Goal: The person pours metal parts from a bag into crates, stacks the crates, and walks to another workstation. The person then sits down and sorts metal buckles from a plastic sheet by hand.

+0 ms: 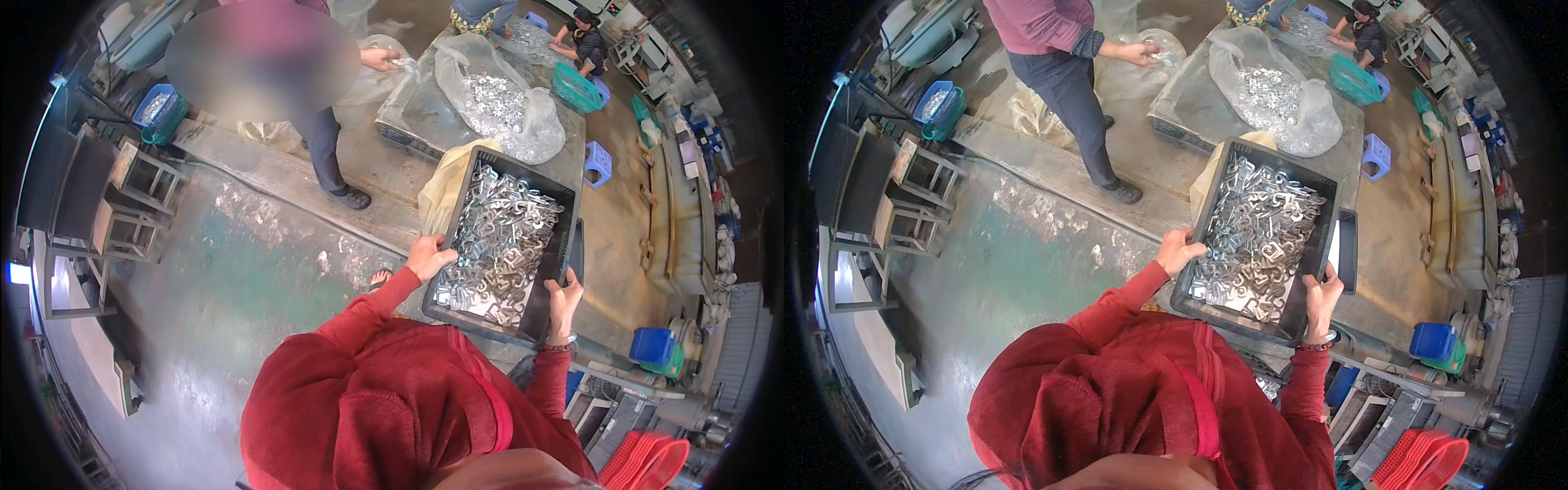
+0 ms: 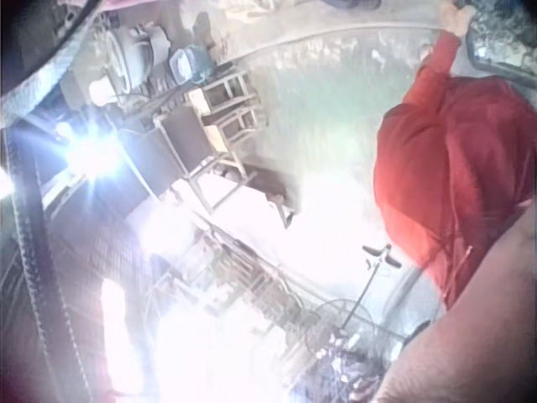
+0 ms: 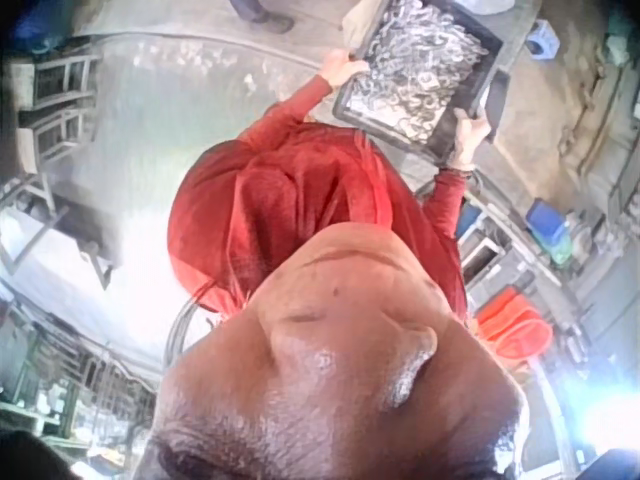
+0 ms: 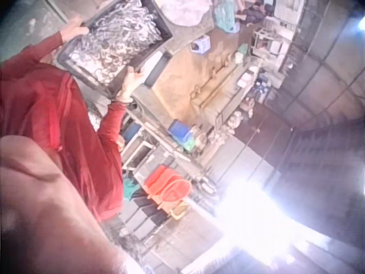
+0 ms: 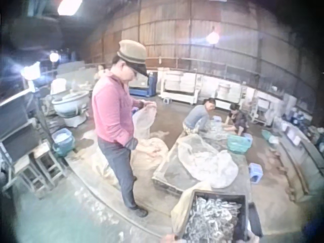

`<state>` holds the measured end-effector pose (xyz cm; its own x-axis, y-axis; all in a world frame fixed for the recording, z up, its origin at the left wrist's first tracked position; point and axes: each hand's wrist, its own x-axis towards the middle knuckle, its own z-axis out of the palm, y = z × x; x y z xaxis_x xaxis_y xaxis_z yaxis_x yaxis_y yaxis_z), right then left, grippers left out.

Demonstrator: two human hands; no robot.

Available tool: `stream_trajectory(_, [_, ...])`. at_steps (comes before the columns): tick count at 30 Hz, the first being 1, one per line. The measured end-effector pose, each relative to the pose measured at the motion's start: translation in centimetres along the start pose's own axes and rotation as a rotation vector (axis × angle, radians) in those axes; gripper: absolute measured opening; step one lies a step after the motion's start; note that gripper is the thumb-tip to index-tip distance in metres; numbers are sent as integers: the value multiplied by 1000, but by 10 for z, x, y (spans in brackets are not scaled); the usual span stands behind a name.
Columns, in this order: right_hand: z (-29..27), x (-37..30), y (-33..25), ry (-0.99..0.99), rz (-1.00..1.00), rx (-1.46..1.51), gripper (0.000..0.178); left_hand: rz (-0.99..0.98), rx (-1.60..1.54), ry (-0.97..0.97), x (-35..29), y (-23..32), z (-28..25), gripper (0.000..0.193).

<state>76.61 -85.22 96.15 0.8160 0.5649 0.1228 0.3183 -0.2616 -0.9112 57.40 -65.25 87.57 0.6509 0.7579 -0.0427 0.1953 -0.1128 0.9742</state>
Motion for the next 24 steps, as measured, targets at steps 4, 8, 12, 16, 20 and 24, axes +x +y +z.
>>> stream_trajectory(4, [1, -2, 4, -1, -20, -43, 32, 102, 4, 53, -1, -11, 5, 42])
stream_trajectory(8, [2, -5, -11, 3, -97, -109, 25, 129, 9, 58, -8, -1, 0, 42])
stream_trajectory(12, [3, 32, -40, -3, -143, -175, 25, 178, -147, 162, 14, 1, 7, 35])
stream_trajectory(16, [22, 68, -54, -69, -199, -253, 30, 137, -308, 241, 27, -6, 5, 29])
stream_trajectory(20, [53, 115, -36, -138, -437, -265, 51, 89, -513, 324, 49, -35, 9, 28])
stream_trajectory(24, [116, 149, -43, -323, -368, -290, 64, -24, -495, 393, 74, -74, 0, 29])
